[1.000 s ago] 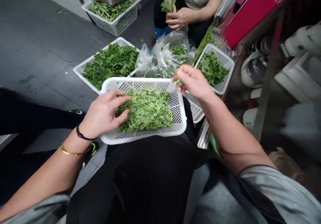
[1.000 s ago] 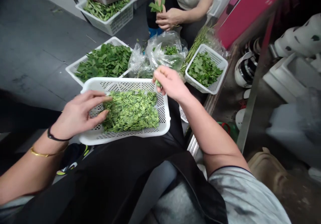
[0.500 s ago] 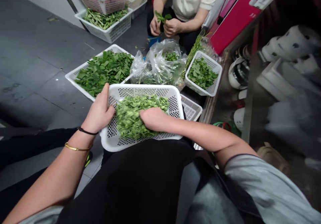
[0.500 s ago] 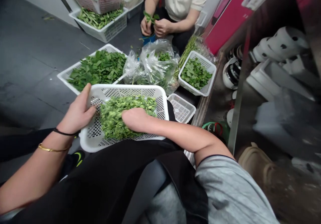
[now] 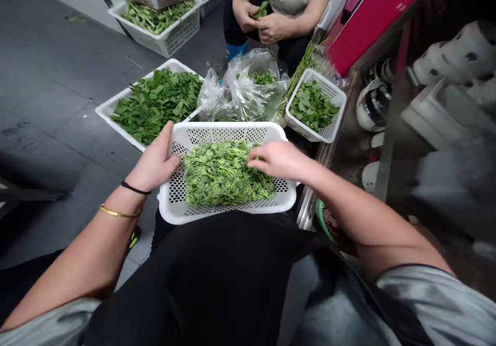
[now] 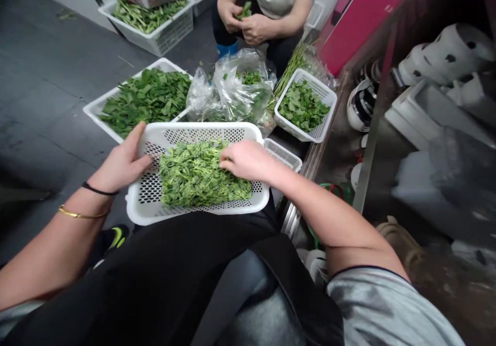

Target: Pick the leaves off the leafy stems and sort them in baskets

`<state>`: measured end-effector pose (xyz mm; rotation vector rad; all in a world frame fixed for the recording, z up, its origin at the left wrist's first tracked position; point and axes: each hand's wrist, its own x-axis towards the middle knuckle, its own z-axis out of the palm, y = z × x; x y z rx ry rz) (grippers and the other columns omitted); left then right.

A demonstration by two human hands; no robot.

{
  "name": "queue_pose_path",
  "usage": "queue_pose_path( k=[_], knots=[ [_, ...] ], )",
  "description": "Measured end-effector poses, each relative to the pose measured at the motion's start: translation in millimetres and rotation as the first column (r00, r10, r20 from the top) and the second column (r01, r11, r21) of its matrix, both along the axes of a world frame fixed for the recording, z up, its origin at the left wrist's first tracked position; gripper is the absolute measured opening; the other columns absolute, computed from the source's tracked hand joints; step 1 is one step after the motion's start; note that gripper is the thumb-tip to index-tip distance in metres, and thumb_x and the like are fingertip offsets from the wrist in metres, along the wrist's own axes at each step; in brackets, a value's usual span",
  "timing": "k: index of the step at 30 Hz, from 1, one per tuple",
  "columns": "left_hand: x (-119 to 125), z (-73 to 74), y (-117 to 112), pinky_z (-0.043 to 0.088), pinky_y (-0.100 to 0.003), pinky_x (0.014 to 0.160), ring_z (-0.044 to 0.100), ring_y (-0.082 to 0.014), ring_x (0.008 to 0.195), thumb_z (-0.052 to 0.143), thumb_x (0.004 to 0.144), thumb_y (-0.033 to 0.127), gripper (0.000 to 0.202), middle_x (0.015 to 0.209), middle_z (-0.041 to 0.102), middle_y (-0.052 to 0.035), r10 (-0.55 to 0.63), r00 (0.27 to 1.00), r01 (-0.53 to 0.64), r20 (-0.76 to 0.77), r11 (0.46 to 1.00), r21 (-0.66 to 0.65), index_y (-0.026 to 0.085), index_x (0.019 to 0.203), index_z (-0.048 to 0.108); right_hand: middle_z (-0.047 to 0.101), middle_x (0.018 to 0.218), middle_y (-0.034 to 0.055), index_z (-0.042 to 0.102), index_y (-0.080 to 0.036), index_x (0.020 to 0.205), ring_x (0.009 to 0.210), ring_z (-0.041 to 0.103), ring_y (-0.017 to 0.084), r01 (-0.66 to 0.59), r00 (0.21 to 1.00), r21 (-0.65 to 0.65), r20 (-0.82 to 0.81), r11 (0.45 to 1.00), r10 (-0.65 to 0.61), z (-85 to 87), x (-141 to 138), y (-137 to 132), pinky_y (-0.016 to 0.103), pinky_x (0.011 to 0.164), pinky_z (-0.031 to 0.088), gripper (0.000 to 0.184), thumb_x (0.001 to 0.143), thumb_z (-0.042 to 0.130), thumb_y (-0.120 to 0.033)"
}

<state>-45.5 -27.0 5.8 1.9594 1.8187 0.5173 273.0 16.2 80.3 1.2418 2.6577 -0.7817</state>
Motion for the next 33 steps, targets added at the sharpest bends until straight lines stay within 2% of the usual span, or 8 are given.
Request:
queue_pose_path(
  k=[6,9,13,22,26,29,31,33],
  knots=[
    [20,20.2,-9,0.049,-0.053,0.107,0.055,-0.0387,0.131,0.057,0.086,0.032,0.068,0.143,0.056,-0.0184,0.026,0.984,0.017,-0.177,0.972,0.234,0.019,0.152,0.046,0.076,0.096,0.0149,0.075,-0.012,0.111,0.092,0.070,0.028,-0.168,0.968,0.031,0.195,0.985,0.159,-35.4,-53,-13,0.031,0.065,0.042,0.033,0.098,0.059,-0.038],
    [47,47.6,-20,0.049,-0.049,0.106,0.059,-0.0336,0.125,0.051,0.092,0.030,0.045,0.132,0.064,-0.0157,-0.069,0.976,0.135,-0.208,0.938,0.320,0.020,0.135,0.063,0.077,0.097,0.0114,0.076,-0.017,0.110,0.092,0.069,0.026,-0.214,0.960,0.051,0.196,0.976,0.200,-26.4,-56,-7,0.029,0.064,0.039,0.026,0.099,0.057,-0.031],
    [81,68.1,-20,0.055,-0.041,0.082,0.069,-0.0276,0.091,0.044,0.097,0.033,0.036,0.096,0.075,-0.0121,-0.372,0.907,0.394,-0.199,0.915,0.085,0.016,0.111,0.072,0.076,0.099,0.0116,0.076,-0.018,0.108,0.088,0.067,0.024,-0.233,0.963,0.159,0.177,0.959,0.204,1.6,-48,-11,0.030,0.066,0.037,0.032,0.102,0.049,-0.032],
    [84,77.6,4,0.041,-0.027,0.058,0.056,-0.0151,0.057,0.052,0.088,0.026,0.024,0.061,0.065,-0.0013,-0.406,0.910,0.414,-0.084,0.903,0.115,0.018,0.069,0.065,0.070,0.088,0.0139,0.073,-0.008,0.094,0.077,0.060,0.021,-0.124,0.992,0.270,0.013,0.955,0.125,18.8,-47,-15,0.031,0.065,0.036,0.028,0.093,0.047,-0.019],
    [97,77.4,-3,0.045,-0.028,0.062,0.059,-0.0157,0.062,0.052,0.091,0.027,0.023,0.068,0.068,-0.0030,-0.253,0.967,0.232,-0.020,0.850,0.473,0.018,0.077,0.068,0.056,0.064,0.0020,0.066,-0.013,0.077,0.062,0.050,0.013,0.196,0.849,-0.026,-0.496,0.980,-0.183,3.2,-49,-4,0.025,0.059,0.035,0.026,0.090,0.047,-0.027],
    [100,76.8,-9,0.049,-0.031,0.068,0.064,-0.0175,0.070,0.051,0.095,0.029,0.025,0.078,0.073,-0.0055,-0.180,0.983,0.125,0.045,0.822,0.555,0.018,0.085,0.072,0.038,0.052,-0.0060,0.059,-0.017,0.076,0.048,0.034,0.009,0.168,0.638,-0.426,-0.640,0.889,-0.427,-5.6,-41,6,0.022,0.049,0.029,0.027,0.092,0.047,-0.036],
    [90,74.8,-10,0.051,-0.031,0.071,0.066,-0.0177,0.074,0.052,0.096,0.030,0.025,0.082,0.075,-0.0055,-0.258,0.964,0.201,0.064,0.865,0.460,0.019,0.090,0.073,0.037,0.052,-0.0073,0.058,-0.017,0.077,0.047,0.032,0.008,0.178,0.653,-0.469,-0.602,0.865,-0.460,-7.9,-30,12,0.022,0.049,0.028,0.028,0.092,0.050,-0.039],
    [75,70.8,-9,0.051,-0.028,0.071,0.066,-0.0164,0.072,0.054,0.093,0.029,0.023,0.082,0.075,-0.0039,-0.447,0.891,0.416,0.072,0.871,0.261,0.020,0.090,0.075,0.043,0.055,-0.0049,0.060,-0.016,0.077,0.051,0.036,0.009,0.219,0.799,-0.330,-0.479,0.918,-0.363,-10.4,-19,15,0.023,0.054,0.030,0.030,0.092,0.057,-0.041]
  ],
)
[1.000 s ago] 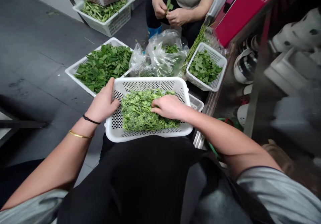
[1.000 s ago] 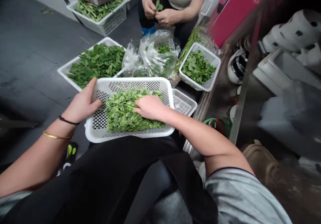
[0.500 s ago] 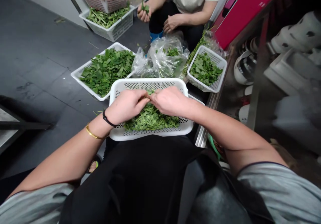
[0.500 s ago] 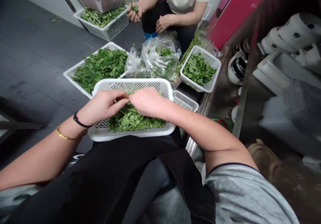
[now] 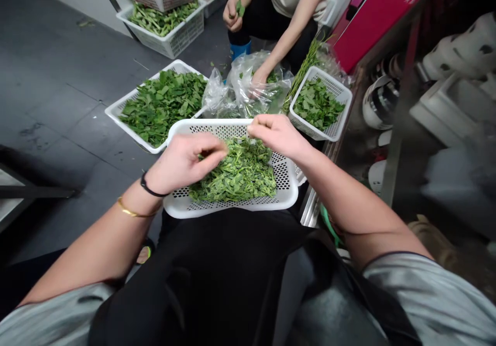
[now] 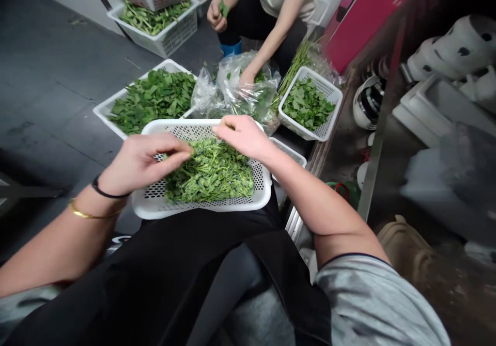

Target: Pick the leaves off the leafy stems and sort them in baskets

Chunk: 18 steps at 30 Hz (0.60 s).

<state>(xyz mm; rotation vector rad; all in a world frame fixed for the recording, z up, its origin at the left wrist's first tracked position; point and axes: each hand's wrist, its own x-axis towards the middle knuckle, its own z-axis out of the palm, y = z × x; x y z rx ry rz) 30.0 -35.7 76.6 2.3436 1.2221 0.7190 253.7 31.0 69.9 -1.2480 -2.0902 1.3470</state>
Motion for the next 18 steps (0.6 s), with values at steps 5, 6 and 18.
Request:
queue_pose_path(
  k=[5,6,18],
  knots=[
    [-2,-12.0,4,0.051,-0.030,0.071,0.068,-0.0196,0.077,0.059,0.089,0.028,0.021,0.086,0.073,-0.0057,-0.194,0.924,0.122,-0.328,0.966,-0.229,0.021,0.091,0.079,0.063,0.074,0.0066,0.071,-0.012,0.086,0.064,0.048,0.014,-0.481,0.705,0.007,0.597,0.877,0.382,-17.1,0,-6,0.029,0.063,0.031,0.021,0.092,0.062,-0.030],
    [6,-13.7,5,0.050,-0.031,0.070,0.068,-0.0213,0.079,0.059,0.090,0.028,0.021,0.085,0.072,-0.0070,-0.138,0.915,0.068,-0.380,0.979,-0.190,0.021,0.092,0.079,0.064,0.074,0.0068,0.073,-0.012,0.088,0.064,0.047,0.015,-0.532,0.666,-0.018,0.609,0.846,0.431,-19.4,-3,-9,0.029,0.063,0.031,0.019,0.091,0.062,-0.028],
    [14,-33.3,28,0.048,-0.025,0.052,0.057,-0.0104,0.054,0.073,0.085,0.034,0.022,0.060,0.062,0.0027,0.245,0.917,-0.024,0.315,0.822,-0.569,0.015,0.077,0.064,0.067,0.079,0.0027,0.075,-0.011,0.095,0.071,0.053,0.013,-0.133,0.989,0.083,0.070,0.988,0.128,-6.6,4,-5,0.027,0.069,0.036,0.031,0.089,0.055,-0.034]
  ],
)
